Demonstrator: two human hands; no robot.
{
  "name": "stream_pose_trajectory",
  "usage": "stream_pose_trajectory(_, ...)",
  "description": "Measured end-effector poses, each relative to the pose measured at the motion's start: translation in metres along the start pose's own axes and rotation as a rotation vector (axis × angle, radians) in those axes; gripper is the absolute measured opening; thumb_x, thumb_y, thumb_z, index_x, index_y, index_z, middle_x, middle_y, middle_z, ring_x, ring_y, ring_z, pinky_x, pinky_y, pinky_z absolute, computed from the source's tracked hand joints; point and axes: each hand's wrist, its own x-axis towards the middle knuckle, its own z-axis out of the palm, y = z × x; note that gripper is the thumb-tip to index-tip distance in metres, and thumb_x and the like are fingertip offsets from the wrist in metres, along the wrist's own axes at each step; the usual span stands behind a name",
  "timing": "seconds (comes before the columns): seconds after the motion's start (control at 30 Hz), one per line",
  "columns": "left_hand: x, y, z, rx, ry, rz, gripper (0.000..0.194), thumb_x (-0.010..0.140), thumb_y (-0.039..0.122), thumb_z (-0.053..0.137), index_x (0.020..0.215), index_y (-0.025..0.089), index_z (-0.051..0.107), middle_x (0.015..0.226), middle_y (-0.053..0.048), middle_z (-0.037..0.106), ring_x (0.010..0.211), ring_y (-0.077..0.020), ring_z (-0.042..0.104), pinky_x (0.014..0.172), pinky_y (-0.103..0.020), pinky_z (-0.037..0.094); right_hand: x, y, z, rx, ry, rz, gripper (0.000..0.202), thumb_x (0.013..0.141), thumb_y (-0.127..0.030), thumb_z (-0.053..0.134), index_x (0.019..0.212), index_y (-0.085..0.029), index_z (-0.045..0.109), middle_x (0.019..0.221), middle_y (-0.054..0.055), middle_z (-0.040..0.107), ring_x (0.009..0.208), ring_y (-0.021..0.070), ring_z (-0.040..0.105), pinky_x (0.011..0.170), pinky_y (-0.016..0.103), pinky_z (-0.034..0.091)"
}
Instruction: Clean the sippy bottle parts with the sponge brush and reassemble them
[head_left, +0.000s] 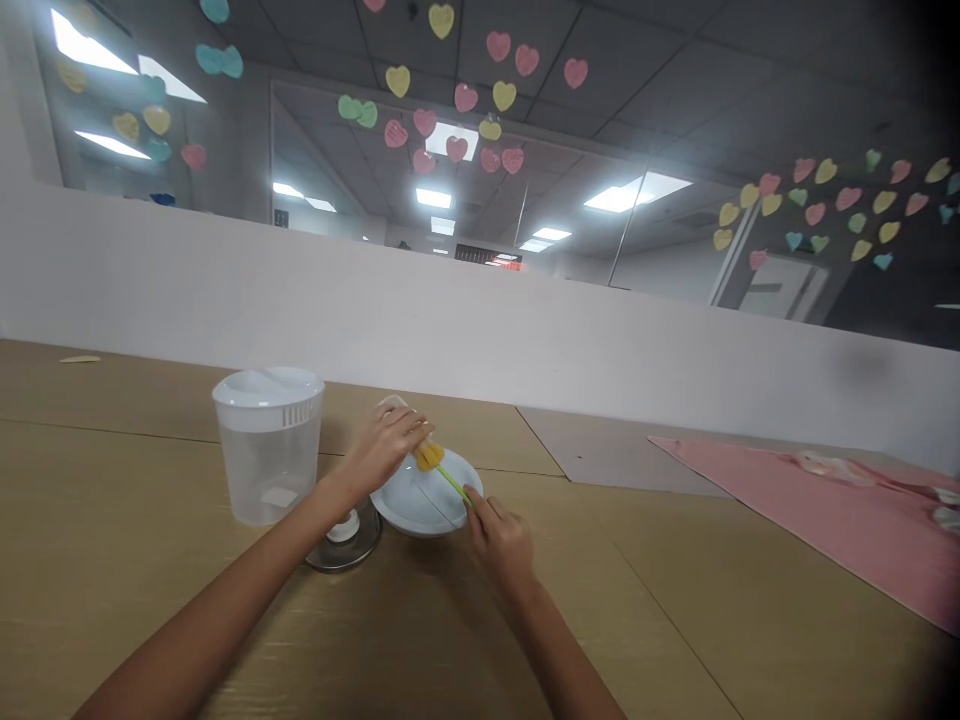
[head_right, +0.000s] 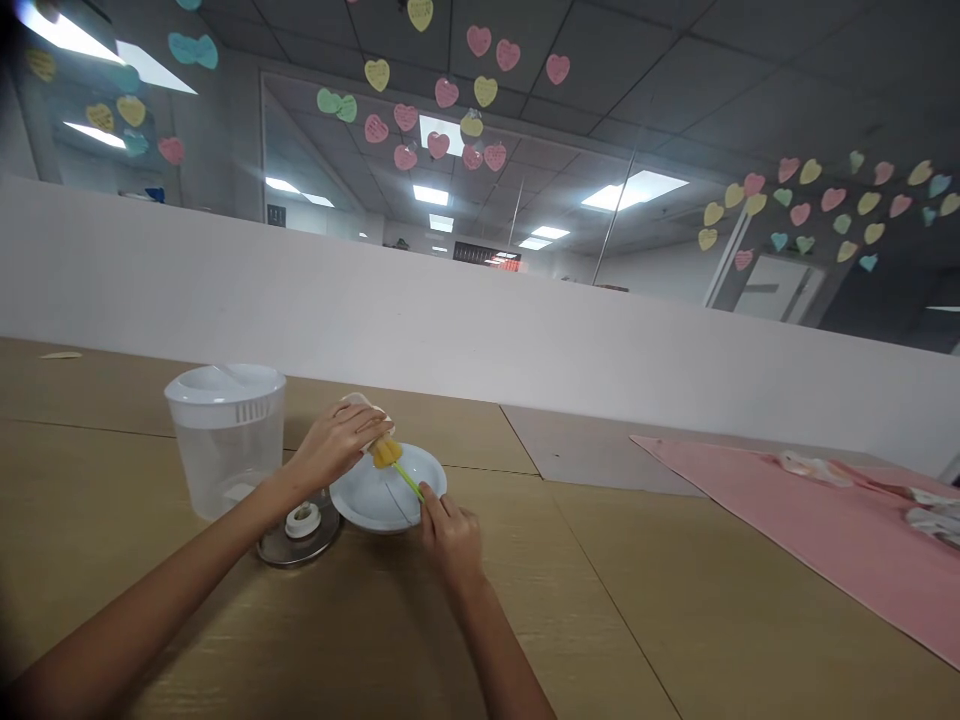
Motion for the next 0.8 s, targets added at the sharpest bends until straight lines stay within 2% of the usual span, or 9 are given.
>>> stream_pose_trajectory(0.17, -0.004, -0.009, 0.004, 0.038, 0.023, -0.072, 0.035, 0.088, 0.006, 0.040, 0.116, 0.019, 0.057, 0.116, -0.012, 0.060, 0.112, -0.0260, 0.051, 0.097, -0.045, 0.033, -0.005, 0.008, 0.002, 0.016, -0.006, 0.018, 0.031, 0.093, -0.023, 0.041, 0.103, -0.016, 0.069, 0.060, 0.003, 0.062, 0.049, 0.0096, 0.055, 0.050, 0.021, 0.036)
stream_pose_trajectory(0.23, -0.006, -0.013, 0.002, 0.070, 0.005, -0.102, 0.037, 0.086, 0.004, 0.040, 0.117, 0.018, 0.056, 0.117, -0.014, 0.059, 0.111, -0.0276, 0.050, 0.096, -0.045, 0.034, -0.006, 0.012, 0.002, 0.025, -0.005, 0.086, 0.031, 0.093, -0.023, 0.041, 0.103, -0.015, 0.069, 0.064, 0.004, 0.064, 0.051, 0.0107, 0.056, 0.051, 0.022, 0.036)
stream_pose_trajectory(0.3, -0.008, -0.017, 0.000, 0.117, -0.035, -0.059, 0.038, 0.086, 0.003, 0.039, 0.117, 0.018, 0.056, 0.117, -0.014, 0.058, 0.111, -0.0268, 0.050, 0.097, -0.044, 0.033, -0.007, 0.015, 0.003, 0.031, -0.017, 0.207, 0.032, 0.092, -0.023, 0.039, 0.106, -0.015, 0.067, 0.071, 0.006, 0.067, 0.055, 0.0123, 0.058, 0.052, 0.022, 0.037)
stream_pose_trajectory(0.43, -0.008, -0.018, 0.005, 0.178, -0.100, 0.109, 0.035, 0.089, 0.006, 0.038, 0.115, 0.019, 0.057, 0.118, -0.010, 0.057, 0.111, -0.0239, 0.048, 0.102, -0.043, 0.027, -0.006, 0.019, 0.003, 0.045, -0.097, 0.441, 0.035, 0.088, -0.021, 0.037, 0.111, -0.014, 0.063, 0.091, 0.009, 0.069, 0.067, 0.0159, 0.062, 0.055, 0.023, 0.038)
stream_pose_trajectory(0.53, -0.008, -0.016, 0.012, 0.106, -0.137, 0.132, 0.039, 0.084, 0.003, 0.043, 0.116, 0.022, 0.057, 0.117, -0.009, 0.058, 0.109, -0.0232, 0.049, 0.100, -0.042, 0.029, -0.006, 0.021, 0.005, 0.045, -0.162, 0.561, 0.036, 0.085, -0.020, 0.038, 0.111, -0.014, 0.062, 0.097, 0.010, 0.068, 0.070, 0.0181, 0.062, 0.055, 0.024, 0.038)
stream_pose_trajectory(0.6, -0.009, -0.019, 0.014, 0.023, -0.147, 0.057, 0.045, 0.079, 0.005, 0.051, 0.121, 0.022, 0.054, 0.117, -0.009, 0.058, 0.107, -0.0242, 0.050, 0.097, -0.041, 0.032, -0.006, 0.023, 0.006, 0.048, -0.196, 0.612, 0.035, 0.083, -0.018, 0.038, 0.110, -0.014, 0.061, 0.096, 0.011, 0.068, 0.072, 0.0196, 0.062, 0.055, 0.025, 0.038)
stream_pose_trajectory(0.67, -0.010, -0.023, 0.010, -0.068, -0.119, -0.069, 0.051, 0.077, 0.016, 0.058, 0.127, 0.021, 0.049, 0.119, -0.011, 0.057, 0.106, -0.0263, 0.051, 0.094, -0.041, 0.036, -0.008, 0.024, 0.009, 0.039, -0.240, 0.636, 0.035, 0.082, -0.017, 0.038, 0.111, -0.014, 0.059, 0.095, 0.012, 0.067, 0.071, 0.0202, 0.063, 0.054, 0.025, 0.037)
stream_pose_trajectory(0.8, -0.009, -0.029, -0.015, -0.280, -0.045, -0.279, 0.069, 0.079, 0.039, 0.058, 0.140, 0.020, 0.032, 0.123, -0.012, 0.055, 0.111, -0.0276, 0.050, 0.093, -0.040, 0.038, -0.011, 0.025, 0.012, -0.029, -0.420, 0.659, 0.036, 0.083, -0.013, 0.039, 0.114, -0.013, 0.056, 0.099, 0.014, 0.065, 0.070, 0.0200, 0.064, 0.053, 0.025, 0.036)
